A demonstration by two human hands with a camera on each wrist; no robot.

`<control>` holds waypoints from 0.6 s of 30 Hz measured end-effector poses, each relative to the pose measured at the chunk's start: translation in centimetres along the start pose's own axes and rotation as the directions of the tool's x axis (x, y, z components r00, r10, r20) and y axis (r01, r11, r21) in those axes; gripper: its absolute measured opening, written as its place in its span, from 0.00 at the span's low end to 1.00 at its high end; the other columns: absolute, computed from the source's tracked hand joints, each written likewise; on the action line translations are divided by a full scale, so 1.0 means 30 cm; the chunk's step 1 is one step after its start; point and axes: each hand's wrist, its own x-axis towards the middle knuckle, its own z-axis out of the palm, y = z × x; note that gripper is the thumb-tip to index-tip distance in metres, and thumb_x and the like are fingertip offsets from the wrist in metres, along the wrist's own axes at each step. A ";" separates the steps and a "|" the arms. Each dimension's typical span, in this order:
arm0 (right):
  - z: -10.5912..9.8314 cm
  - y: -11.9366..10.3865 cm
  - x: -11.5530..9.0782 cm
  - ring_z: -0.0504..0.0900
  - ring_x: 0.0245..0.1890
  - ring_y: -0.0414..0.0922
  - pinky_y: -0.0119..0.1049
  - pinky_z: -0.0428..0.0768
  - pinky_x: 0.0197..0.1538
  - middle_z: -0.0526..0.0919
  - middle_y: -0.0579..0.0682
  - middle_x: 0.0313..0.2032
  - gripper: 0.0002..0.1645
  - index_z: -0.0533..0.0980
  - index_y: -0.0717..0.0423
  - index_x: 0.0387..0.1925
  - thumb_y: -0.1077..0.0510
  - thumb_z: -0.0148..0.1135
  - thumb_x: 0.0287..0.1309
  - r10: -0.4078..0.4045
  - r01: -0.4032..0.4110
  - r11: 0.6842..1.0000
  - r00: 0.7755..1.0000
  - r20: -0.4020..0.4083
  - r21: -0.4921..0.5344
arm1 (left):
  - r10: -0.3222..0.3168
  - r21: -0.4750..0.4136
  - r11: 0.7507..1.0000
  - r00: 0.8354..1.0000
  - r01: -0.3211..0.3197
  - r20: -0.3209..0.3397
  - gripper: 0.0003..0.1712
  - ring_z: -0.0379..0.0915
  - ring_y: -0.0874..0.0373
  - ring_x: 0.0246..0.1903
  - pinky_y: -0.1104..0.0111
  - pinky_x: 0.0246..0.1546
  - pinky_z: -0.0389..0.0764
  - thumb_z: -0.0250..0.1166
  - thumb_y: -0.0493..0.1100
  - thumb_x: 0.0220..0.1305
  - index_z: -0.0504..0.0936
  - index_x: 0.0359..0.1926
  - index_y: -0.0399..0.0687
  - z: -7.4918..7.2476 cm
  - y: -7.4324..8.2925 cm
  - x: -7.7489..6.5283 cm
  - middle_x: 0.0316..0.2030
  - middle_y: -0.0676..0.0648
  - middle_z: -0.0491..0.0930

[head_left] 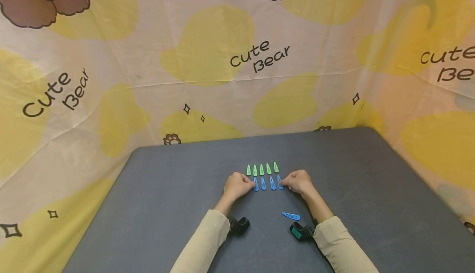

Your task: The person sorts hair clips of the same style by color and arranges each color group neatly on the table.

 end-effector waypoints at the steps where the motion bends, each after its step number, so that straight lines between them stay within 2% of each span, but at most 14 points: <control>1: 0.000 0.001 0.001 0.63 0.14 0.36 0.29 0.59 0.19 0.67 0.41 0.10 0.13 0.77 0.59 0.16 0.59 0.71 0.49 -0.002 0.002 1.000 1.000 0.000 0.000 | 0.005 -0.008 1.000 1.000 -0.005 0.003 0.09 0.78 0.60 0.25 0.68 0.26 0.73 0.70 0.46 0.51 0.88 0.21 0.46 0.000 0.001 -0.001 0.26 0.48 0.88; 13: 0.000 0.001 0.000 0.62 0.14 0.37 0.30 0.58 0.19 0.67 0.42 0.10 0.15 0.76 0.58 0.14 0.58 0.71 0.49 0.004 -0.004 1.000 1.000 -0.006 -0.005 | 0.080 -0.044 0.996 0.997 -0.080 -0.001 0.09 0.71 0.64 0.20 0.72 0.26 0.71 0.69 0.43 0.50 0.88 0.21 0.43 -0.001 0.014 -0.019 0.23 0.47 0.87; 18: 0.001 0.003 0.002 0.62 0.14 0.37 0.30 0.58 0.19 0.67 0.42 0.10 0.15 0.76 0.58 0.14 0.58 0.71 0.49 0.004 -0.004 1.000 1.000 -0.008 -0.011 | 0.097 -0.076 0.992 0.995 -0.096 0.018 0.08 0.69 0.64 0.20 0.73 0.24 0.69 0.69 0.42 0.52 0.87 0.23 0.43 0.000 0.023 -0.037 0.22 0.47 0.85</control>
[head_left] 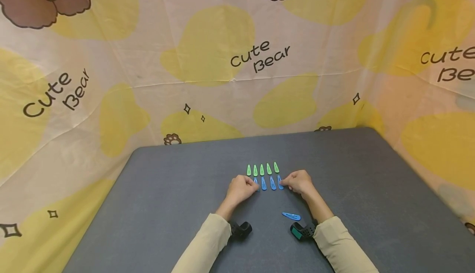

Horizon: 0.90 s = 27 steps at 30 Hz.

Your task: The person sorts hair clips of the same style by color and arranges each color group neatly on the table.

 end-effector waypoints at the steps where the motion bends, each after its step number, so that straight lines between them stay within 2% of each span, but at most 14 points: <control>1: 0.000 0.001 0.000 0.63 0.14 0.37 0.30 0.58 0.19 0.67 0.42 0.10 0.15 0.76 0.58 0.14 0.58 0.71 0.49 -0.002 0.002 1.000 1.000 0.000 0.000 | 0.005 -0.005 1.000 1.000 -0.005 0.005 0.08 0.68 0.64 0.20 0.73 0.24 0.69 0.69 0.42 0.52 0.87 0.23 0.43 0.001 0.002 -0.004 0.22 0.47 0.85; 7: -0.001 0.001 0.001 0.63 0.14 0.37 0.30 0.59 0.19 0.67 0.42 0.10 0.14 0.77 0.58 0.15 0.59 0.71 0.49 -0.011 0.011 1.000 1.000 0.003 0.002 | 0.050 -0.014 0.999 0.999 -0.050 0.016 0.07 0.65 0.65 0.18 0.74 0.22 0.66 0.68 0.41 0.52 0.85 0.23 0.42 0.009 0.011 -0.027 0.19 0.48 0.81; 17: 0.002 0.003 0.006 0.64 0.14 0.37 0.30 0.59 0.19 0.68 0.42 0.10 0.13 0.78 0.59 0.17 0.59 0.71 0.49 0.002 -0.002 1.000 1.000 -0.003 0.002 | 0.064 -0.015 0.998 0.997 -0.063 0.054 0.08 0.64 0.66 0.18 0.75 0.21 0.63 0.68 0.42 0.53 0.84 0.22 0.43 0.021 0.018 -0.054 0.17 0.52 0.77; 27: 0.003 0.000 0.002 0.64 0.15 0.37 0.30 0.60 0.20 0.68 0.43 0.11 0.13 0.78 0.59 0.17 0.58 0.70 0.50 0.008 -0.008 1.000 1.000 -0.005 -0.004 | 0.093 -0.012 0.996 0.993 -0.093 0.067 0.07 0.65 0.67 0.17 0.75 0.20 0.64 0.67 0.42 0.54 0.85 0.23 0.45 0.029 0.032 -0.087 0.18 0.49 0.81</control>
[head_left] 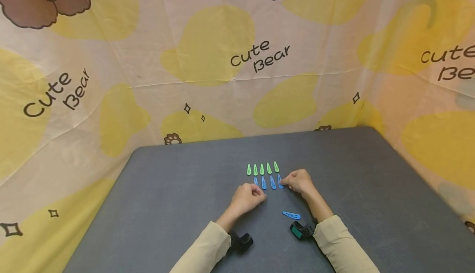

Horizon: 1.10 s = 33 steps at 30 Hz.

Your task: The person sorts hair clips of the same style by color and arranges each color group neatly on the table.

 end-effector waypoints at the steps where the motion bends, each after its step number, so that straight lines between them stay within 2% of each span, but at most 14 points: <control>1: 0.000 0.000 0.001 0.64 0.15 0.37 0.30 0.60 0.20 0.68 0.43 0.11 0.13 0.78 0.59 0.17 0.59 0.70 0.50 0.001 -0.001 1.000 1.000 -0.001 0.000 | 0.004 -0.005 1.000 1.000 -0.004 0.003 0.07 0.65 0.67 0.17 0.75 0.20 0.64 0.67 0.42 0.54 0.85 0.24 0.44 0.002 0.002 -0.003 0.18 0.49 0.82; 12: 0.001 -0.004 0.000 0.63 0.14 0.37 0.30 0.59 0.19 0.67 0.42 0.11 0.14 0.77 0.58 0.16 0.58 0.70 0.50 0.015 -0.015 1.000 1.000 0.002 -0.005 | 0.049 -0.029 0.998 0.998 -0.049 0.025 0.06 0.66 0.69 0.17 0.77 0.20 0.65 0.66 0.40 0.55 0.86 0.27 0.43 0.028 0.018 -0.026 0.21 0.47 0.84; 33: -0.004 -0.003 0.007 0.63 0.13 0.36 0.29 0.59 0.19 0.67 0.42 0.10 0.15 0.76 0.57 0.15 0.59 0.70 0.51 0.032 -0.032 0.999 0.999 0.020 0.006 | 0.084 -0.061 0.995 0.993 -0.080 0.082 0.04 0.66 0.72 0.18 0.78 0.21 0.66 0.68 0.40 0.55 0.86 0.26 0.45 0.064 0.044 -0.037 0.21 0.49 0.83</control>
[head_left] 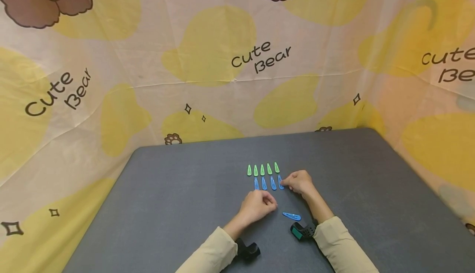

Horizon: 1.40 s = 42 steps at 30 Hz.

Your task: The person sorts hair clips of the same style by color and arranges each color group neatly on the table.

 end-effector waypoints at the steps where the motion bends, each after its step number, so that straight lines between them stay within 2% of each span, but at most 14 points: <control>1: 0.001 0.000 0.000 0.63 0.13 0.36 0.29 0.59 0.19 0.67 0.42 0.10 0.14 0.76 0.57 0.15 0.59 0.70 0.51 0.002 -0.002 1.000 1.000 -0.002 0.005 | 0.000 -0.003 1.000 1.000 0.000 0.004 0.04 0.66 0.72 0.18 0.78 0.21 0.66 0.68 0.40 0.55 0.86 0.26 0.45 0.002 0.001 -0.001 0.21 0.49 0.83; 6: 0.003 0.000 -0.002 0.64 0.13 0.37 0.29 0.60 0.19 0.67 0.42 0.10 0.13 0.78 0.59 0.17 0.58 0.70 0.51 0.001 -0.001 1.000 1.000 -0.009 0.008 | -0.002 -0.017 1.000 1.000 0.002 0.021 0.03 0.67 0.72 0.18 0.78 0.21 0.67 0.70 0.40 0.54 0.86 0.27 0.45 0.010 0.007 -0.006 0.21 0.48 0.84; 18: 0.007 -0.004 -0.004 0.64 0.13 0.36 0.29 0.59 0.20 0.67 0.42 0.10 0.13 0.78 0.59 0.18 0.59 0.70 0.51 -0.012 0.012 1.000 1.000 -0.008 -0.007 | 0.053 -0.064 0.997 0.996 -0.049 0.072 0.05 0.67 0.75 0.18 0.81 0.21 0.68 0.73 0.38 0.51 0.87 0.30 0.40 0.028 0.018 0.005 0.24 0.44 0.86; 29: 0.007 -0.011 -0.011 0.63 0.13 0.36 0.29 0.59 0.19 0.66 0.42 0.11 0.12 0.79 0.60 0.20 0.58 0.69 0.52 -0.013 0.013 1.000 1.000 -0.005 -0.013 | 0.068 0.012 0.998 0.994 -0.069 0.081 0.09 0.68 0.77 0.21 0.81 0.24 0.69 0.76 0.43 0.47 0.88 0.31 0.45 0.040 0.022 0.015 0.24 0.50 0.86; 42: 0.001 0.000 0.000 0.61 0.10 0.35 0.29 0.58 0.17 0.67 0.41 0.09 0.16 0.75 0.55 0.14 0.57 0.70 0.50 -0.003 0.003 1.000 1.000 0.008 -0.010 | 0.009 0.134 0.991 0.996 -0.020 0.085 0.09 0.64 0.78 0.22 0.79 0.24 0.63 0.77 0.50 0.47 0.89 0.30 0.56 0.053 0.031 0.021 0.23 0.59 0.83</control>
